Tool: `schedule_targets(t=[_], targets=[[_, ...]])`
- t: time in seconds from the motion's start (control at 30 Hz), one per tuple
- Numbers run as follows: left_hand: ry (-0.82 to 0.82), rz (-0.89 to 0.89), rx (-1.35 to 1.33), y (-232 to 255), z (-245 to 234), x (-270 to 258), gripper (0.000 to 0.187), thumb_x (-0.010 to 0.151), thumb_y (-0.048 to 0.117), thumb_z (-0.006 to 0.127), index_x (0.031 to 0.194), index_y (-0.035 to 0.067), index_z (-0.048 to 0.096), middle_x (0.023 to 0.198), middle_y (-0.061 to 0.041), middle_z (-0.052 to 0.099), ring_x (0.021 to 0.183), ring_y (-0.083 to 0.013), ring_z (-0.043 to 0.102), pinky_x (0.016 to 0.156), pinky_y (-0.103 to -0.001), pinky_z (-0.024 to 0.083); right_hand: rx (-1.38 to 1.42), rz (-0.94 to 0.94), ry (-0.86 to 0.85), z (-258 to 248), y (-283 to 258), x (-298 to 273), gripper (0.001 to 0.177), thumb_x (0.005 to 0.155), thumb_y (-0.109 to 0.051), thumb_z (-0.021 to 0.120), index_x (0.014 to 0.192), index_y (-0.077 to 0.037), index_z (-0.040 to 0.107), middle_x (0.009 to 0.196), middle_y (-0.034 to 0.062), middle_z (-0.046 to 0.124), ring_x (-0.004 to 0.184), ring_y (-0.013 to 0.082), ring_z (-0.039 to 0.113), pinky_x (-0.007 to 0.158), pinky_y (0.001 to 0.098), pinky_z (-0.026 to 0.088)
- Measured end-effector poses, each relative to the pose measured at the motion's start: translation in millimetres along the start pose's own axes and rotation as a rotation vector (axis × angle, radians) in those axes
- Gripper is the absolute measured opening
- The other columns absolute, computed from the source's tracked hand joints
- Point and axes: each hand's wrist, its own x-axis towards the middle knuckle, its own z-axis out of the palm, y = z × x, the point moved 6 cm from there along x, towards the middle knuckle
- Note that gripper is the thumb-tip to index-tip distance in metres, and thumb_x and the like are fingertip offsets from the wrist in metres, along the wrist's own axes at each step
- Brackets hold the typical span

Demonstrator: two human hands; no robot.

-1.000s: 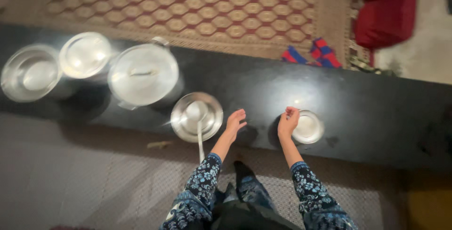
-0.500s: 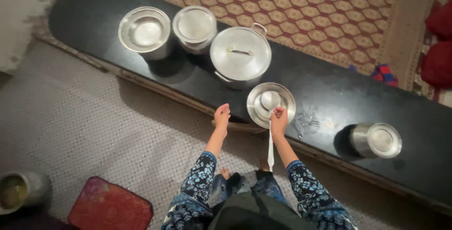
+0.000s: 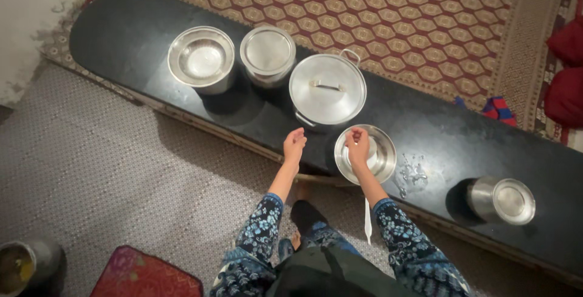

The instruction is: The person scrapes leftover rice from a large metal pot onto a plate using a ladle, carries the pot to the kitchen sink and rinses it under the tap, then returns to the table, opens a drawer to take a small metal bowl, and ladles dark soup from a large container into the small bowl.

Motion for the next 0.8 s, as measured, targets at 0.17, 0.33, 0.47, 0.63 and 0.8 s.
schedule_targets(t=[0.17, 0.33, 0.47, 0.63, 0.8], targets=[[-0.033, 0.024, 0.018, 36, 11, 69, 0.041, 0.089, 0.000, 0.065, 0.130, 0.001, 0.065, 0.129, -0.016, 0.069, 0.116, -0.0273, 0.064, 0.090, -0.033, 0.052, 0.007, -0.087, -0.016, 44, -16, 60, 0.025, 0.097, -0.012, 0.071, 0.118, -0.004, 0.060, 0.098, 0.0061, 0.063, 0.084, 0.0132, 0.061, 0.072, 0.0266, 0.052], [-0.035, -0.018, 0.089, 50, 27, 116, 0.041, 0.088, 0.001, 0.062, 0.129, 0.002, 0.066, 0.132, -0.013, 0.068, 0.127, -0.0237, 0.062, 0.102, -0.032, 0.048, -0.234, -0.116, -0.042, 63, -19, 107, 0.035, 0.092, -0.014, 0.073, 0.123, -0.004, 0.061, 0.107, 0.0093, 0.066, 0.095, 0.0175, 0.065, 0.075, 0.0305, 0.055], [-0.077, 0.001, 0.089, 51, 34, 141, 0.040, 0.087, 0.000, 0.064, 0.126, 0.000, 0.068, 0.131, -0.014, 0.068, 0.127, -0.0236, 0.061, 0.104, -0.032, 0.047, -0.480, -0.334, -0.106, 77, -30, 135, 0.042, 0.089, -0.012, 0.076, 0.128, -0.003, 0.061, 0.121, 0.0149, 0.063, 0.111, 0.0288, 0.063, 0.092, 0.0392, 0.052], [-0.102, -0.014, 0.060, 55, 35, 167, 0.039, 0.086, -0.001, 0.065, 0.124, -0.001, 0.070, 0.126, -0.015, 0.070, 0.119, -0.0236, 0.064, 0.098, -0.032, 0.050, -0.630, -0.391, -0.231, 103, -44, 153, 0.048, 0.081, -0.006, 0.074, 0.127, -0.004, 0.061, 0.120, 0.0157, 0.062, 0.115, 0.0360, 0.058, 0.098, 0.0438, 0.048], [-0.131, -0.175, -0.075, 59, 23, 197, 0.034, 0.093, 0.005, 0.062, 0.125, 0.000, 0.069, 0.125, -0.011, 0.069, 0.114, -0.0210, 0.064, 0.096, -0.032, 0.052, -0.728, -0.361, -0.252, 123, -55, 161, 0.041, 0.078, -0.001, 0.070, 0.119, -0.008, 0.066, 0.120, 0.0126, 0.063, 0.113, 0.0352, 0.058, 0.096, 0.0442, 0.049]])
